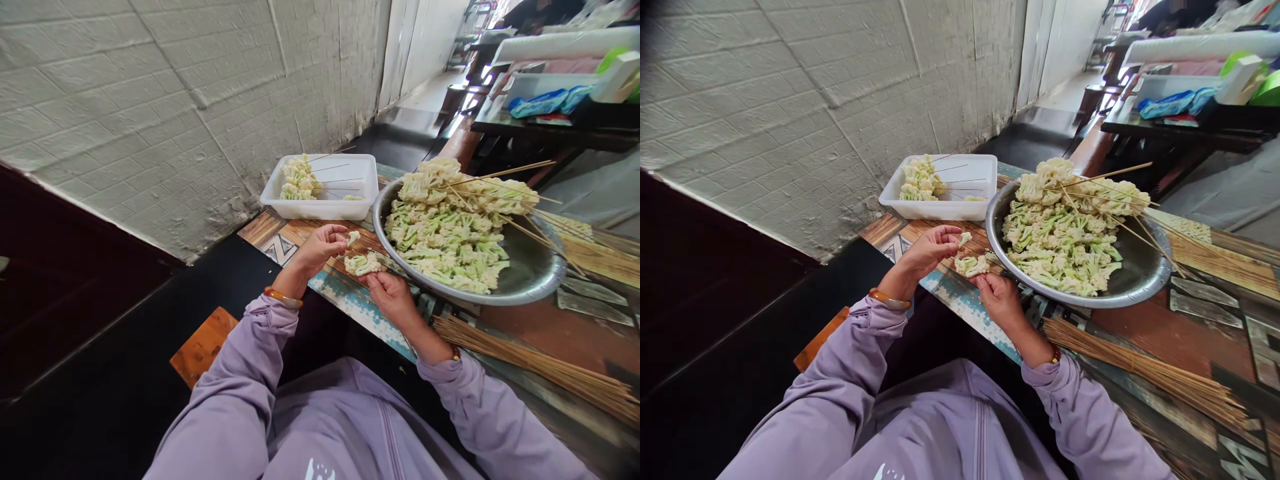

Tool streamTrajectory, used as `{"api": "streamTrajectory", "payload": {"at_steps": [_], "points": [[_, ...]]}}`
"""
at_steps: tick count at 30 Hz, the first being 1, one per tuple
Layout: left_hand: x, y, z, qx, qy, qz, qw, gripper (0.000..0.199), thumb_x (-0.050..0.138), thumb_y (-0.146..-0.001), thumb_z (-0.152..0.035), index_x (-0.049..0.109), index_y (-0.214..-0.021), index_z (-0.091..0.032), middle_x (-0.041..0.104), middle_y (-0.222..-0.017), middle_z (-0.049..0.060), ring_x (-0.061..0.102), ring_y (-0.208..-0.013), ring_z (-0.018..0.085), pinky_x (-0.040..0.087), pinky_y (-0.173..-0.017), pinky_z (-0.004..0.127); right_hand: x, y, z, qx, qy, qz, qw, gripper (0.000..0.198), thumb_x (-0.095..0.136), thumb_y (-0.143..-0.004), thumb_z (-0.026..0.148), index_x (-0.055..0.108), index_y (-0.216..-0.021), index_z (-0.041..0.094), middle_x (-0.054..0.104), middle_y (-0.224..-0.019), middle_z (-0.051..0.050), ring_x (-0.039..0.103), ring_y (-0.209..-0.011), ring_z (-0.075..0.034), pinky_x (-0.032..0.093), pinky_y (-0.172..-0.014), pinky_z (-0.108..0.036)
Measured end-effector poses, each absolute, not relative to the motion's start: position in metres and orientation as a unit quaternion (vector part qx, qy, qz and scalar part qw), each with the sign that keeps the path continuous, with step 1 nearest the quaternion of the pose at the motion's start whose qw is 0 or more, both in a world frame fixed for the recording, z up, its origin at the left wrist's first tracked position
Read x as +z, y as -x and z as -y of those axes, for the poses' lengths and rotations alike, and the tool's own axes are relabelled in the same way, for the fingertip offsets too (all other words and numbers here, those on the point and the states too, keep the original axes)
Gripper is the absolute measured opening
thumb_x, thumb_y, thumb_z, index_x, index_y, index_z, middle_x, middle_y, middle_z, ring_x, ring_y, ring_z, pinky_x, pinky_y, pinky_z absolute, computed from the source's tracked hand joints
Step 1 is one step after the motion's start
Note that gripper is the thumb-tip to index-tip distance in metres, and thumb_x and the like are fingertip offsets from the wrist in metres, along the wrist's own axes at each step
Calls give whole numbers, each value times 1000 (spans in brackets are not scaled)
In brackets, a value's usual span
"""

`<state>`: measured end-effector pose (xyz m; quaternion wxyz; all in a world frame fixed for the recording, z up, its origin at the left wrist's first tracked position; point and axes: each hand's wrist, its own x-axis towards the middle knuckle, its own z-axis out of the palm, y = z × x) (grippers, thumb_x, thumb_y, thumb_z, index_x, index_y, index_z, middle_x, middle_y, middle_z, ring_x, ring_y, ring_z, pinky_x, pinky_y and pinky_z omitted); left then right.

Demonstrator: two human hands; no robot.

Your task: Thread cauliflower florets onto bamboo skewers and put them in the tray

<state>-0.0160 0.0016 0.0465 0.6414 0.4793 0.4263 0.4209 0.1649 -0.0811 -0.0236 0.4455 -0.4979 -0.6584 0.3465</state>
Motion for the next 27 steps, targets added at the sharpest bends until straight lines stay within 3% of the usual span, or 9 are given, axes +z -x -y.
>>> {"api": "streamTrajectory", "payload": {"at_steps": [8,20,27], "points": [[46,14,-3,405,-487,-437,639,41,77,-61,-13,59,-97,-10,61,-64,-4,53,-52,5,34,-52,20,-25,-164,81,368,499,635,461,32,49,-93,40,72,-87,19,55,-54,0,55,-57,-17,41,-52,-26],[52,19,-5,359,-481,-424,678,45,81,-61,-15,60,-100,-9,58,-61,-5,53,-53,6,40,-56,21,-22,-165,82,387,501,624,459,32,50,-91,41,72,-86,18,52,-51,1,50,-53,-15,37,-48,-25],[47,15,-4,296,-516,-393,701,49,80,-61,-16,61,-105,-8,60,-62,-3,49,-50,5,34,-50,20,-22,-165,81,410,496,613,459,35,49,-91,44,71,-84,17,46,-48,3,43,-48,-13,34,-47,-25]]}}
